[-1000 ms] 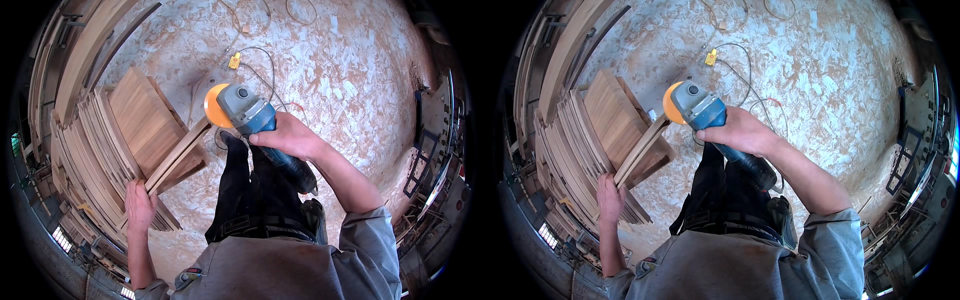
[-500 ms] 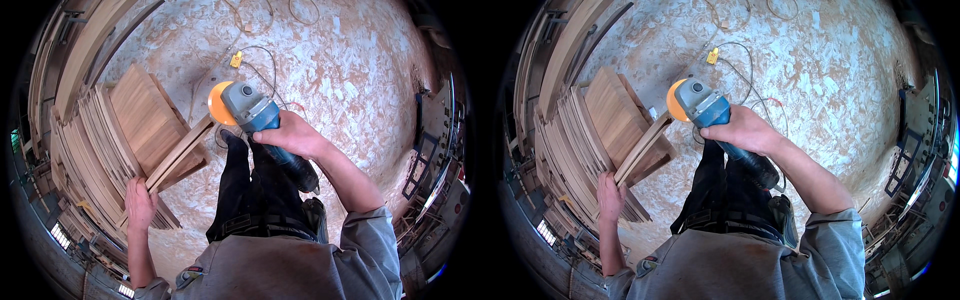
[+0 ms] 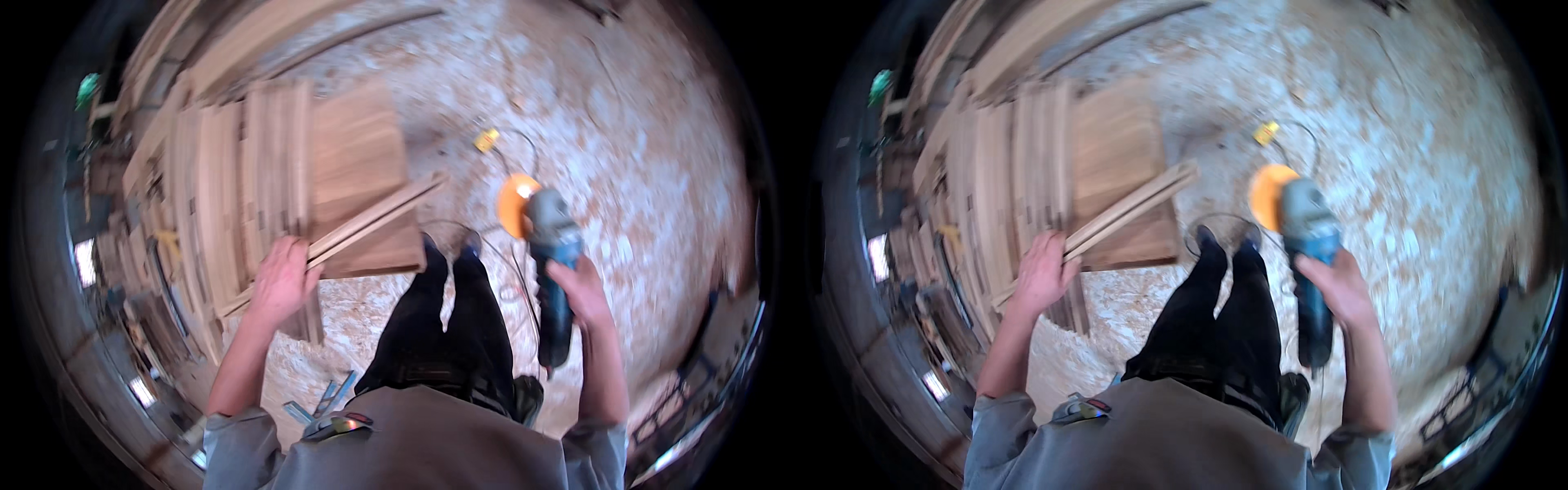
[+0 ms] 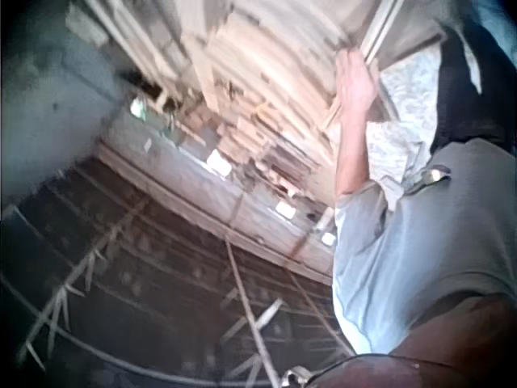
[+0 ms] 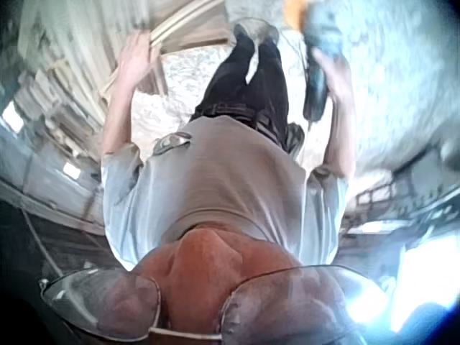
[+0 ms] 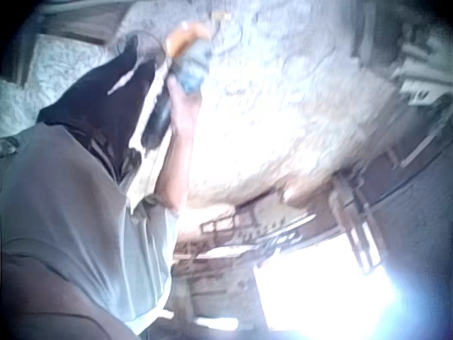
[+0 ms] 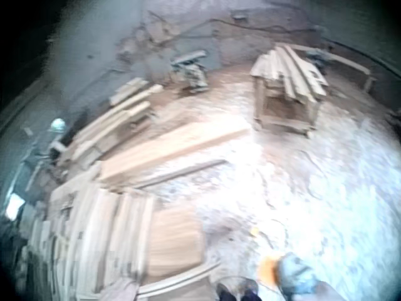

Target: The person assembles a wooden frame structure by fitting multiple thin wooden slats into a rectangular frame. They then use a power sander to smooth the edges of the assembled wooden pieces. The person handles the wood by hand and uses a clamp to secure the workpiece during sanding.

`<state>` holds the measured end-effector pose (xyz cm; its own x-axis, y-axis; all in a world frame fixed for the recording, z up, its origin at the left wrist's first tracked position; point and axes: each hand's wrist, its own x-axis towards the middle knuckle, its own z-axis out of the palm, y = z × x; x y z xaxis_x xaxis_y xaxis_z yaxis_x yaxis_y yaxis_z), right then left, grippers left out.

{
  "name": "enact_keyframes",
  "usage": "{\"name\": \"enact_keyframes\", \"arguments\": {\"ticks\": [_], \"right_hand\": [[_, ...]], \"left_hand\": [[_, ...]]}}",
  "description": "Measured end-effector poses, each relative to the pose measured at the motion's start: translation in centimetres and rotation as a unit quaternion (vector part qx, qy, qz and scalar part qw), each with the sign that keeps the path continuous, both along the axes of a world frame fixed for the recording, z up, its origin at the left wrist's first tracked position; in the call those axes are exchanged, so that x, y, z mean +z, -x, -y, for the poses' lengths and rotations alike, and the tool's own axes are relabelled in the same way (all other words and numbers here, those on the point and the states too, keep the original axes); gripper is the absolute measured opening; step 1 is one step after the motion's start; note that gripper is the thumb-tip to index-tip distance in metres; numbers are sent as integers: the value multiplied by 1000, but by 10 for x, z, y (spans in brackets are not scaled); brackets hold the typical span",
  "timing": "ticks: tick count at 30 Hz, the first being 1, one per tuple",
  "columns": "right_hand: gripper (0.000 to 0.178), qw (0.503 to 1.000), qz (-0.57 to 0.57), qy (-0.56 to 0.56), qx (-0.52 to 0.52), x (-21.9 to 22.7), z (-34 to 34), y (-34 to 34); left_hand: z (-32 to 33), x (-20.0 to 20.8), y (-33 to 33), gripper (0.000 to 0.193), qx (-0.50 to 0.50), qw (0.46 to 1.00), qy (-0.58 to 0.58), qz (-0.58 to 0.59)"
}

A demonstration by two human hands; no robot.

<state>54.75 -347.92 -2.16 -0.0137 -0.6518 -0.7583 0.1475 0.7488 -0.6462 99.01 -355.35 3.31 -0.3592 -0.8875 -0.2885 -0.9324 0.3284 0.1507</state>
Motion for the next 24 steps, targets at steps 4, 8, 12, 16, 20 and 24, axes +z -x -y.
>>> {"name": "enact_keyframes", "arguments": {"ticks": [4, 8, 12, 16, 20, 24], "right_hand": [[63, 1000, 4, -1, -21, -4, -20, 16], [68, 1000, -17, 4, -19, -3, -26, 16], [70, 1000, -26, -1, -3, 1, -27, 12], [70, 999, -32, 4, 0, 6, -29, 12], [69, 999, -32, 6, 0, 13, -27, 5], [69, 999, -28, 13, 7, 18, -23, 0]], "left_hand": [[14, 4, -28, 39, 172, 980, 89, -37], [36, -26, -94, 41, 306, 927, 217, -28], [50, -48, -123, 36, 363, 916, 170, -11], [64, -62, -111, 38, 377, 912, 155, -37], [69, -75, -112, 39, 372, 912, 170, -38], [68, -79, -124, 35, 378, 907, 170, -81]]}}
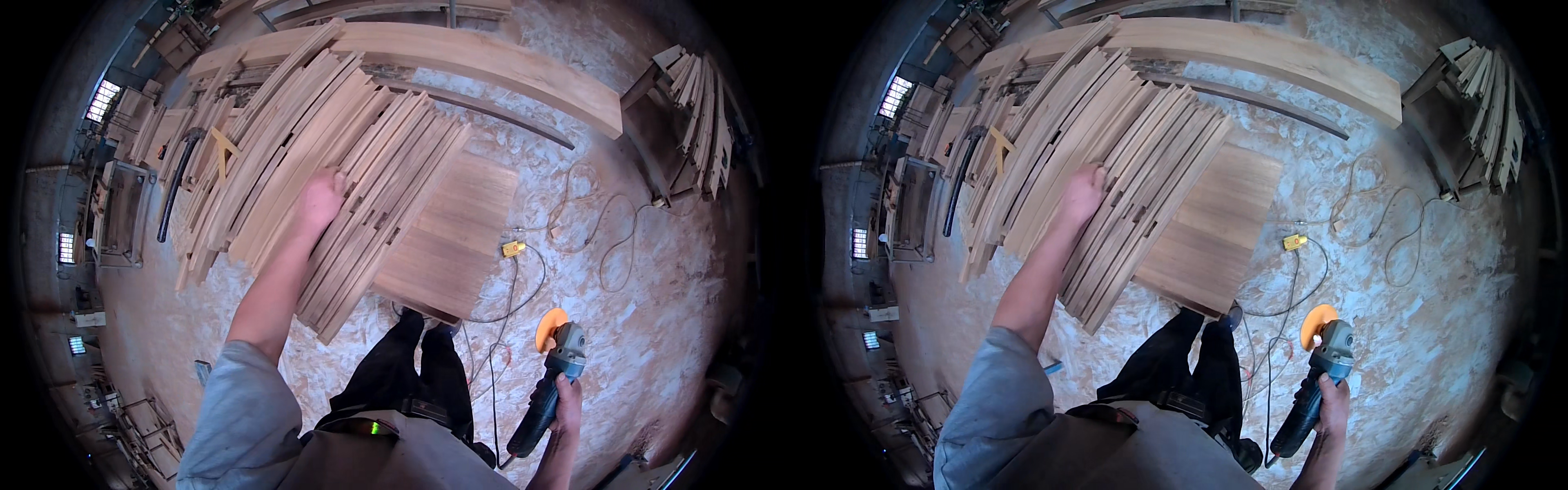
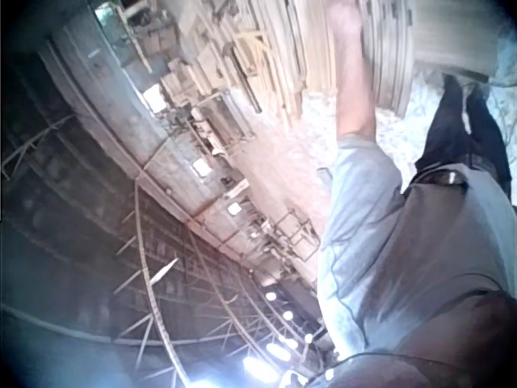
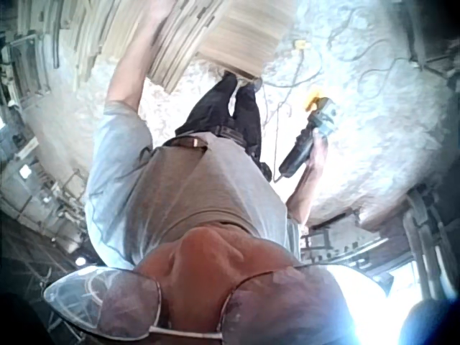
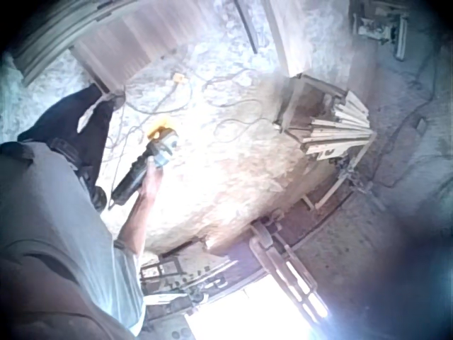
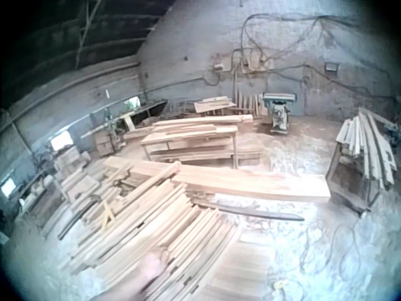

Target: The person assembles a wooden frame structure by fitting multiple thin wooden slats into a rectangular frame. They then use a power sander to smooth the edges of the assembled wooden pieces. The person handles the wood by hand and uses a clamp to secure the workpiece during sanding.

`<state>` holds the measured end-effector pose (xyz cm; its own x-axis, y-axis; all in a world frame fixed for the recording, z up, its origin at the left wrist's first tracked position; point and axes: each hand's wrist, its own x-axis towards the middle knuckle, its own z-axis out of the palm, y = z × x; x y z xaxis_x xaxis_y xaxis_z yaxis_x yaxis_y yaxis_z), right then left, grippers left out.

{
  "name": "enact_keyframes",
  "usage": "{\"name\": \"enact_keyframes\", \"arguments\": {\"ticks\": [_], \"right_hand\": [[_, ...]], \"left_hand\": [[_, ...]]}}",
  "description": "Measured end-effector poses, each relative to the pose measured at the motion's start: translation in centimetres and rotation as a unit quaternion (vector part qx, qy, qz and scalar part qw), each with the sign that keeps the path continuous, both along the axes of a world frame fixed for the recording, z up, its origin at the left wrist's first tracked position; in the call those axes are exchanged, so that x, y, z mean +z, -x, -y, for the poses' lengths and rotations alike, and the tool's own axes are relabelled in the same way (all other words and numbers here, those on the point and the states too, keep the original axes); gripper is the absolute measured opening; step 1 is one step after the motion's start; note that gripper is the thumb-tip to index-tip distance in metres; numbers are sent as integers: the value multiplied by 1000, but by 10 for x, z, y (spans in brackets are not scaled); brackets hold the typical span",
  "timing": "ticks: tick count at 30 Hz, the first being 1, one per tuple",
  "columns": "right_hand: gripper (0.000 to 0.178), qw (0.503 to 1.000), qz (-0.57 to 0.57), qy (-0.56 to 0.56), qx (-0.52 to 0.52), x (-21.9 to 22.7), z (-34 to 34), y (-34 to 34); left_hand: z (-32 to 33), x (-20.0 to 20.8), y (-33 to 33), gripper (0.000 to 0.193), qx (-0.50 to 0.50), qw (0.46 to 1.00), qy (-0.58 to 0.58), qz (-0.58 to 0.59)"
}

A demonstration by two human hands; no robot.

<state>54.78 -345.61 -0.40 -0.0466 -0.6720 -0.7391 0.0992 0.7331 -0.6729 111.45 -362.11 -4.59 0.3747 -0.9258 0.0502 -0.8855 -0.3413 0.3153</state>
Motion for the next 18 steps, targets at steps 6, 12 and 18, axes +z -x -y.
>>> {"name": "enact_keyframes", "arguments": {"ticks": [6, 12, 18], "right_hand": [[59, 1000, 8, -15, 11, 1, 2, -9], [66, 999, 10, -25, 18, -5, -3, -11], [59, 1000, 7, -28, 4, 6, 6, -9]], "left_hand": [[-13, 6, -43, 38, 30, 989, -87, 112], [-24, 45, -33, 38, 43, 997, -36, 58], [-51, 107, 44, 35, -258, 963, -39, 73]]}}
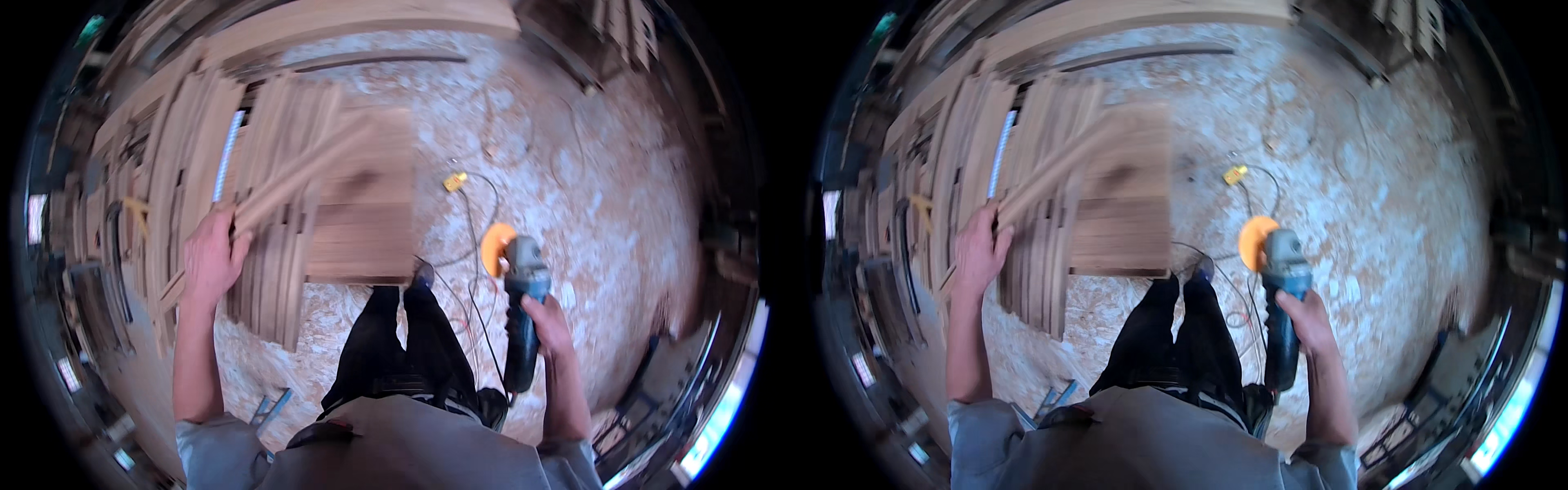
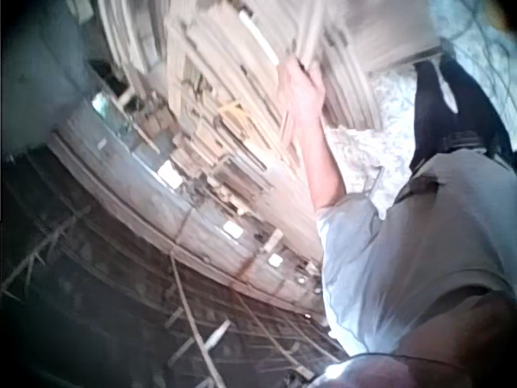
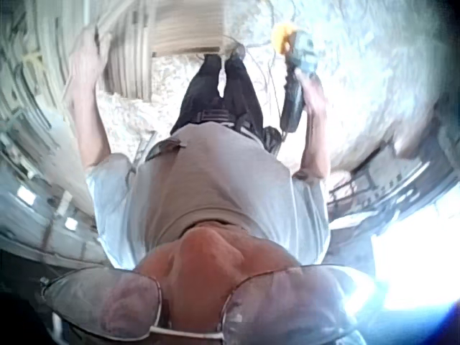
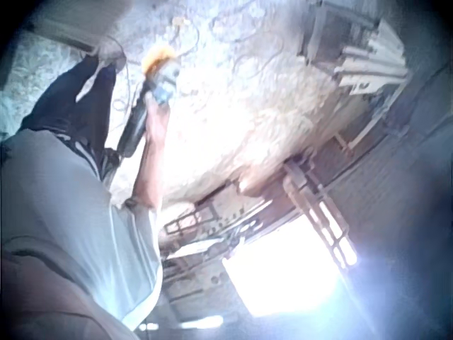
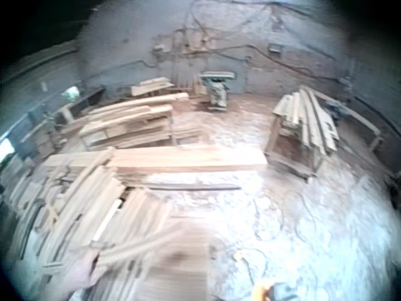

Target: The person assembles a wooden frame structure by fitting multiple thin wooden slats into a rectangular frame. They then use a power sander to smooth the edges of the assembled wooden pieces. The person handles the wood by hand and uses a clamp to secure the workpiece during sanding.

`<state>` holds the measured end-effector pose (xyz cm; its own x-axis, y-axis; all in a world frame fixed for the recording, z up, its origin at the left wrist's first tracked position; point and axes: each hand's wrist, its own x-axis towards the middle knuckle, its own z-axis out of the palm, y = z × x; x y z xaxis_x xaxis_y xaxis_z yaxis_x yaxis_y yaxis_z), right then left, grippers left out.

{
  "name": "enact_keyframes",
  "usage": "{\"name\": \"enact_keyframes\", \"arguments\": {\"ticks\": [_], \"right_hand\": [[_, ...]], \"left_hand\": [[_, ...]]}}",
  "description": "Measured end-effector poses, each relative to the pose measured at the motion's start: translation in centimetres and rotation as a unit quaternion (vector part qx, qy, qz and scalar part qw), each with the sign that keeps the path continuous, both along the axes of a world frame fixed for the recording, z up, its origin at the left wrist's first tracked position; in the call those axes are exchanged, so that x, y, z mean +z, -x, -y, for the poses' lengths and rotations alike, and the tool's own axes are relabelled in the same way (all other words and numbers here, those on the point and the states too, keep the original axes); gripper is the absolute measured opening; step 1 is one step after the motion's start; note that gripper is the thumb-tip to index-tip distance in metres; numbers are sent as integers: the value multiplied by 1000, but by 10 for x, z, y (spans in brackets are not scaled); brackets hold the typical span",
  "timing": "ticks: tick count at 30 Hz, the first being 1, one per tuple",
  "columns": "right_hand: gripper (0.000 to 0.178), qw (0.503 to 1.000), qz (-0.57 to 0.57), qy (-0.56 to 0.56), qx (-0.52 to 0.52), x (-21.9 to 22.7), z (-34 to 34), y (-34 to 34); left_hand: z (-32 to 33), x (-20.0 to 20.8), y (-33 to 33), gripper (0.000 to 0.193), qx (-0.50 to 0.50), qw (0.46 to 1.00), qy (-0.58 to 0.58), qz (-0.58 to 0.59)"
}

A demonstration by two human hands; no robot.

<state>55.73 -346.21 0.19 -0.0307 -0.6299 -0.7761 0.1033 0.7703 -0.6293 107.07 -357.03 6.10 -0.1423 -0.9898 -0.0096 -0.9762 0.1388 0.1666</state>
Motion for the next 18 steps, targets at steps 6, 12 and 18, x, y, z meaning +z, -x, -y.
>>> {"name": "enact_keyframes", "arguments": {"ticks": [6, 12, 18], "right_hand": [[47, 998, 58, 10, -8, 2, 11, -14], [48, 998, 49, 47, 5, -16, 13, -20], [47, 997, 55, 45, 27, -25, 27, -28]], "left_hand": [[-14, -33, 44, 42, -154, 986, -63, 23], [-2, -34, 54, 45, -182, 973, -135, 45], [-2, -37, 50, 45, -195, 968, -140, 68]]}}
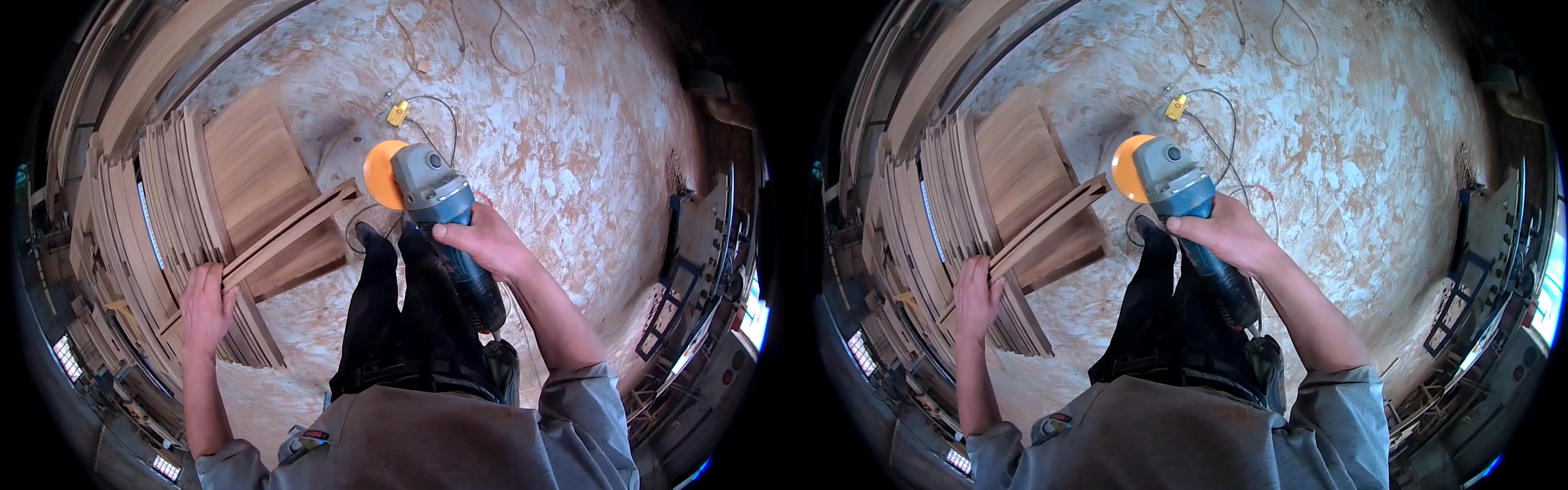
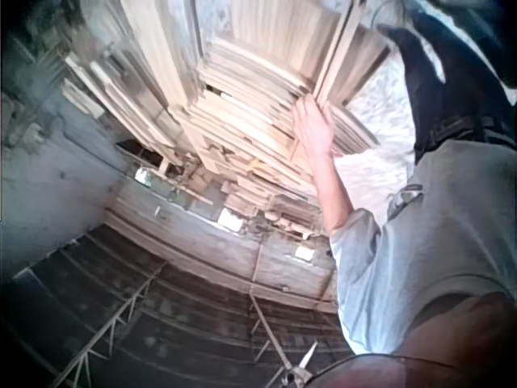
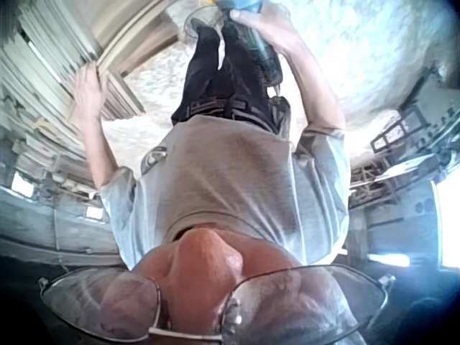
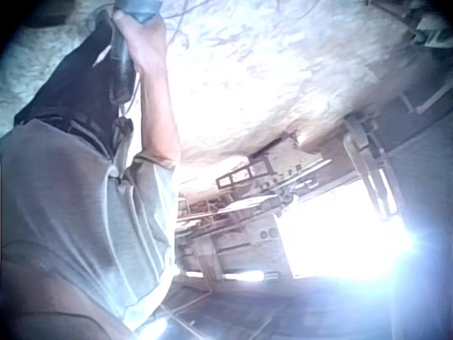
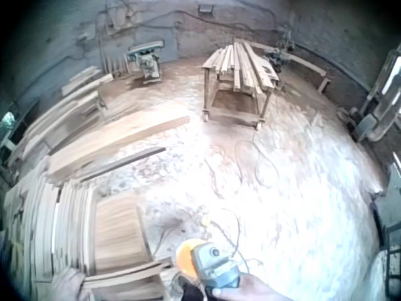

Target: The person assembles a wooden frame structure by fitting multiple thin wooden slats into a rectangular frame. They then use a power sander to smooth the edges of the assembled wooden pieces. The person handles the wood by hand and uses a clamp to secure the workpiece during sanding.

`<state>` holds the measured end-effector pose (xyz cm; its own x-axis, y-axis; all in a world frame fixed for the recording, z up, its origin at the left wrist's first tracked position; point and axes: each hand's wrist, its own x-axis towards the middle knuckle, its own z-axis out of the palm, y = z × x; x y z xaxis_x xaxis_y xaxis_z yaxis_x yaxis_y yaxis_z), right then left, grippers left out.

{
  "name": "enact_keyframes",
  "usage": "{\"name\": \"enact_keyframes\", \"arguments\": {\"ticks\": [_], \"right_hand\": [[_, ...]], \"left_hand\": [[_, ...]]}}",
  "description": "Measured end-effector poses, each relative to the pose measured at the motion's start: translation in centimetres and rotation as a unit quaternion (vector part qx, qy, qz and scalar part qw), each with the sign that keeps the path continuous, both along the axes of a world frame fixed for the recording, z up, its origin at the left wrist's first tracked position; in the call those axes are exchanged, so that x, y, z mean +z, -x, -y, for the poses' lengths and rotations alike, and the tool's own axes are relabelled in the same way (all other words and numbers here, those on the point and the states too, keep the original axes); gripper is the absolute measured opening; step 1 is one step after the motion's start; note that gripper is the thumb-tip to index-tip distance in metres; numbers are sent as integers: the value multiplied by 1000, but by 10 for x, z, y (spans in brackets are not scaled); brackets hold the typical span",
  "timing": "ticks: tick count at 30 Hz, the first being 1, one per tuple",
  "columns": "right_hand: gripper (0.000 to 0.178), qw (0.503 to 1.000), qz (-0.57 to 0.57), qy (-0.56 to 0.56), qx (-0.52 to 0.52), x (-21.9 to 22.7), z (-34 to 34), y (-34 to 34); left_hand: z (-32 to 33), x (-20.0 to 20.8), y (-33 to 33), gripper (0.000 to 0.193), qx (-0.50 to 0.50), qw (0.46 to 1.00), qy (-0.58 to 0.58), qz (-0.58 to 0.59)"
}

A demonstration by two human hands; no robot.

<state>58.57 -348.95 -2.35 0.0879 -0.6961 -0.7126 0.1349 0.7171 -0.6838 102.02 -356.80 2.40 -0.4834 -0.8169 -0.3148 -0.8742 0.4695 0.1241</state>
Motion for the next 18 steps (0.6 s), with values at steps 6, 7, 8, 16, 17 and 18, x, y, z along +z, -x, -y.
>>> {"name": "enact_keyframes", "arguments": {"ticks": [6, 7, 8, 16, 17, 18], "right_hand": [[47, 1000, 2, -8, 23, -5, 9, 2], [47, 1000, 10, -10, 25, -6, 10, 3], [48, 999, 17, -12, 26, -6, 11, 4], [50, 997, 2, -28, 68, -4, 22, 6], [51, 997, 3, -32, 74, -4, 23, 6], [51, 997, -2, -27, 77, -4, 23, 6]], "left_hand": [[0, -4, -1, 41, -22, 999, 22, -10], [0, -3, -1, 41, -21, 1000, 20, -6], [0, -3, -1, 40, -19, 1000, 17, -4], [0, -4, 0, 41, -21, 1000, 18, 2], [0, -4, -1, 41, -24, 1000, 20, 1], [0, -4, -1, 41, -26, 999, 21, 0]]}}
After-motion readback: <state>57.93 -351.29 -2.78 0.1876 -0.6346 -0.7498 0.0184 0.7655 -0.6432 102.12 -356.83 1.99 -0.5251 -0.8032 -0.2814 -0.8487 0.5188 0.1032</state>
